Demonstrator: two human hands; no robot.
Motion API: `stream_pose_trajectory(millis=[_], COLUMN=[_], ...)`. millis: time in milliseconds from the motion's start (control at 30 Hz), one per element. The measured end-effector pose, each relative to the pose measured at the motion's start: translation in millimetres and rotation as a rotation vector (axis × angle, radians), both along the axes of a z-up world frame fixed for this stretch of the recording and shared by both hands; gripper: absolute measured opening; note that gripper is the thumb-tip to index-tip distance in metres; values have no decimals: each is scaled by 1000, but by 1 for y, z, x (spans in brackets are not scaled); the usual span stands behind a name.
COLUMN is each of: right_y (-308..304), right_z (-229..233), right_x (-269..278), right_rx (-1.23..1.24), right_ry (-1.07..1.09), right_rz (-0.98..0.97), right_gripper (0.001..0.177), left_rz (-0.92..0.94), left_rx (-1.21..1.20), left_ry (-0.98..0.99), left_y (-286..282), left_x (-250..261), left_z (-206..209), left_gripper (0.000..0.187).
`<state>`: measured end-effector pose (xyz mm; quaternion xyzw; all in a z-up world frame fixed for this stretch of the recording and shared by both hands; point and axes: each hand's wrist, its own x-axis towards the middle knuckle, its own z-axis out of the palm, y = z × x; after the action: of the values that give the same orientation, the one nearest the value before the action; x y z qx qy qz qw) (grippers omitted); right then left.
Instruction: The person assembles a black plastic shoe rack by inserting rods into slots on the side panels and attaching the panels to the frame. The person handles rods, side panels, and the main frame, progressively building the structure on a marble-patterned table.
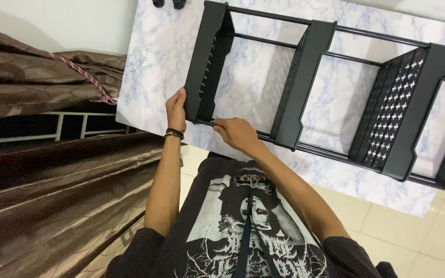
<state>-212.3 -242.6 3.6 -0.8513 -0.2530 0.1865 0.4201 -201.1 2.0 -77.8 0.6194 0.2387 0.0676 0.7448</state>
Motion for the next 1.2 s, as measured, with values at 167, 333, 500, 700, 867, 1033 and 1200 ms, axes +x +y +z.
stream_pose_trajectory(millis=[167, 333, 500, 700, 867, 1033, 1200], right_y=[7, 6, 7, 12, 16, 16, 10], right_z=[-1, 6, 13, 3, -7, 1, 7], right_x=[9, 12, 10, 14, 20, 18, 14], right_rx=[-85, -41, -62, -47, 27, -39, -69], right_ry=[103, 151, 170, 202, 197, 174, 90], right_rz=[47, 5, 16, 18, 73, 64, 40], right_gripper=[28, 29, 30, 29, 29, 29, 30], left_rz=[9, -34, -59, -50, -62, -70, -83], left_rx=[120, 43, 103, 209, 281, 305, 395], left_ry=[6, -31, -11, 26, 63, 57, 64], left_y=[-6, -11, -12, -18, -18, -22, -21], left_x=[-1, 4, -1, 1, -1, 2, -2], left_z=[-2, 0, 2, 8, 15, 16, 16], left_gripper=[46, 46, 46, 49, 49, 49, 52])
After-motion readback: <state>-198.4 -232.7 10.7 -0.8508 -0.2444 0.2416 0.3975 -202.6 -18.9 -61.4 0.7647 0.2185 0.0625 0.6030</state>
